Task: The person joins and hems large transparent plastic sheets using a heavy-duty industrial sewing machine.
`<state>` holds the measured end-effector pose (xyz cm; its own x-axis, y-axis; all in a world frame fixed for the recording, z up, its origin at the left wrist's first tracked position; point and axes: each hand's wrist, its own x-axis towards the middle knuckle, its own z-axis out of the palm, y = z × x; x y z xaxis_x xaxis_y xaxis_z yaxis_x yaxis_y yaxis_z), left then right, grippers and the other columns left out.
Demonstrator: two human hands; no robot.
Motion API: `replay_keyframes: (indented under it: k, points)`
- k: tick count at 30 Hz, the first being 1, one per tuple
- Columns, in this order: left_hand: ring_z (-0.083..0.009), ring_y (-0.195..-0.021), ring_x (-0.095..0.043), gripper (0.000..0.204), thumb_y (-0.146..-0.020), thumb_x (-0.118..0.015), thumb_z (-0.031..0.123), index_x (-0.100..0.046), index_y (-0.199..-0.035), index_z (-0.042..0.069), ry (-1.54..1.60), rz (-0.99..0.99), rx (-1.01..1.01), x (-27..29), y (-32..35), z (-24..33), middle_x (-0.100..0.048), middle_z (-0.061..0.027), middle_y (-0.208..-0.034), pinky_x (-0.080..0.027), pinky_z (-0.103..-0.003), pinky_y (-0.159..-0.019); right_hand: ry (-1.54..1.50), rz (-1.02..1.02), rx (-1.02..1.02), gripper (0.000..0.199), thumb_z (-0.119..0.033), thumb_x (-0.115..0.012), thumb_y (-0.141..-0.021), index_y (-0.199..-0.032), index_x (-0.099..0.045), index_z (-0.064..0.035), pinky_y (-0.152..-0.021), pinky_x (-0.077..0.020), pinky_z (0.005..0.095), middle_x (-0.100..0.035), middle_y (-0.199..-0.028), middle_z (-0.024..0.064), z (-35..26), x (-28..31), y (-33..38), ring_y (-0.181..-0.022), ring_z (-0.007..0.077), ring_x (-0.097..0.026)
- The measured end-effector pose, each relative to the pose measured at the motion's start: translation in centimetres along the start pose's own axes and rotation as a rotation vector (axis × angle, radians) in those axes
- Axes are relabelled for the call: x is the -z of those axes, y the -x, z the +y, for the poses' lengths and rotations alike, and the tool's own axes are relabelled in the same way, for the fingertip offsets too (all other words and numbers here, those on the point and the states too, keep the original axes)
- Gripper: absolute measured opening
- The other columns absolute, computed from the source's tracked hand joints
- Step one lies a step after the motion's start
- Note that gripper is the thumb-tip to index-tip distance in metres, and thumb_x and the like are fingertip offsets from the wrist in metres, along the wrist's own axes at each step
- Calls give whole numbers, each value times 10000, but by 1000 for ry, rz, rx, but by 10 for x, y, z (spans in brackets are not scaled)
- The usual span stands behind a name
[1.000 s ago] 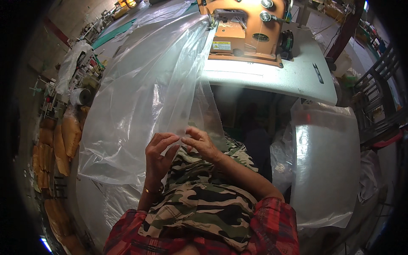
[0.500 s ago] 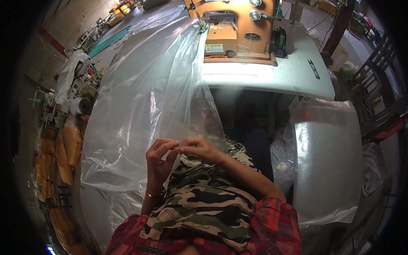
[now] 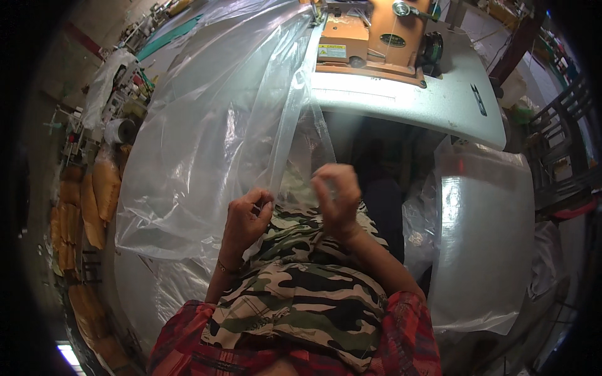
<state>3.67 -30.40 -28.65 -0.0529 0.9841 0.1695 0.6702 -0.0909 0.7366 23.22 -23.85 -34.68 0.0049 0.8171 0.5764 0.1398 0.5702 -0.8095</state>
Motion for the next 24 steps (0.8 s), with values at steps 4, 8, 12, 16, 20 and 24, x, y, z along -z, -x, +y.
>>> replay_keyframes:
  k: [4, 8, 12, 16, 20, 24]
  points:
    - [-105, -566, -544, 62, -851, -629, 36, -631, -898, -5, -36, -18, -22, -1, 3, 0, -580, -90, -660, -457, -281, -553, 205, -15, -289, 266, -169, -695, -879, -1085, -628, -14, -867, -473, 357, -618, -1111, 141, 40, -4, 12, -982, 277, -598]
    - [-211, -563, -553, 64, -832, -634, 48, -611, -877, 8, -14, -3, -22, -1, 5, -1, -566, -108, -645, -451, -331, -556, -82, -258, -538, 226, -155, -696, -889, -1034, -600, -10, -740, -493, 315, -654, -859, 86, 55, -14, 46, -774, 203, -634]
    - [-329, -617, -605, 75, -800, -619, 62, -571, -843, 24, -65, -50, -13, 1, 14, -1, -582, -128, -675, -459, -401, -586, -69, -169, -344, 342, -102, -687, -897, -1179, -518, -10, -760, -498, 301, -647, -859, 89, 33, -16, 58, -791, 176, -634]
    - [-339, -708, -610, 88, -781, -597, 71, -545, -842, 35, -105, -106, 20, 2, 25, -14, -586, -127, -737, -467, -430, -634, -94, -205, -318, 456, -39, -656, -928, -1307, -404, -15, -803, -492, 245, -624, -893, 48, 8, -10, 60, -818, 113, -609]
    - [-340, -812, -593, 115, -769, -588, 83, -533, -861, 41, -272, -61, -57, 4, 40, -32, -579, -133, -831, -473, -453, -689, -335, -350, -663, 396, -10, -643, -928, -1263, -431, -13, -792, -496, 235, -619, -936, 45, 30, -6, 70, -840, 100, -604]
    - [-349, -835, -587, 111, -788, -582, 81, -530, -874, 34, -365, 141, 5, 17, 51, -44, -560, -140, -849, -474, -460, -686, -487, -190, -720, 389, -22, -659, -920, -1248, -450, -10, -784, -494, 250, -606, -917, 44, 19, -8, 72, -852, 98, -598]
